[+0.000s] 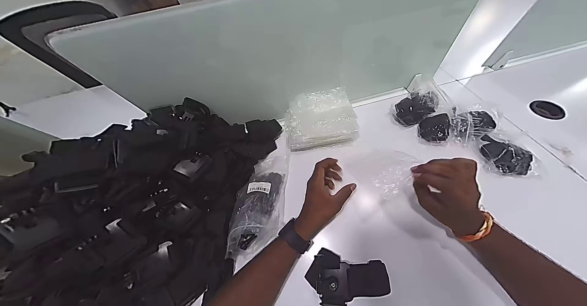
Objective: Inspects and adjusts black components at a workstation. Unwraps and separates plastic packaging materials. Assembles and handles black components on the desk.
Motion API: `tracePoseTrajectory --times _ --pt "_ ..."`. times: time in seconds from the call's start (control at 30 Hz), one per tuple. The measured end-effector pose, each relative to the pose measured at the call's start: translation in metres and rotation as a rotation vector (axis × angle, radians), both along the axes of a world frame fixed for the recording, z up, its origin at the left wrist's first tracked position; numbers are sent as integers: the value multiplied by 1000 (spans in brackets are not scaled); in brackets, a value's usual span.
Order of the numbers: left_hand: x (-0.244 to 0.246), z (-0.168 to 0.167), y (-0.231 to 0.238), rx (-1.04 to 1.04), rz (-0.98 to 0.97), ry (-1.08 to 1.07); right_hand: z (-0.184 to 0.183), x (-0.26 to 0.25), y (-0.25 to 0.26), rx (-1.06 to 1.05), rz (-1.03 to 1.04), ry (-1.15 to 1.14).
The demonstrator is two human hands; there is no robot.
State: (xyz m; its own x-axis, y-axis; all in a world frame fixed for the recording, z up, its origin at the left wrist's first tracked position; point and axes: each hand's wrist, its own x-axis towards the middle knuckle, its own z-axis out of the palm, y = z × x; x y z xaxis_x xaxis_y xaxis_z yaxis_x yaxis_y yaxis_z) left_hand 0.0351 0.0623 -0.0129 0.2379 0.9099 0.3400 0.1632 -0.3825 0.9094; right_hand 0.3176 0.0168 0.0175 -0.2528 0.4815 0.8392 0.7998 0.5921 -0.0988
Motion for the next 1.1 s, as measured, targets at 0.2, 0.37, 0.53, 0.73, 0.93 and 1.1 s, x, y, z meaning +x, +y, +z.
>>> tracePoseTrajectory --times 0.2,0.37,0.53,0.73,0.93,1.1 --pt "2 3 -9 93 -136 120 -8 -16 -4 -125 53 -229" --pt "3 0 -11 299 -102 309 -10 -19 -3 -211 60 -269" --pt "4 1 -14 261 -108 272 -12 -23 -4 -237 27 -282" --pt "1 4 -10 -122 -330 -50 -11 -20 -2 -225 -16 -260" --pt "1 13 -10 -308 -347 -199 -11 -25 -4 -226 1 -290" --pt "0 7 -9 -96 -302 -177 -14 -25 -3 -249 73 -193"
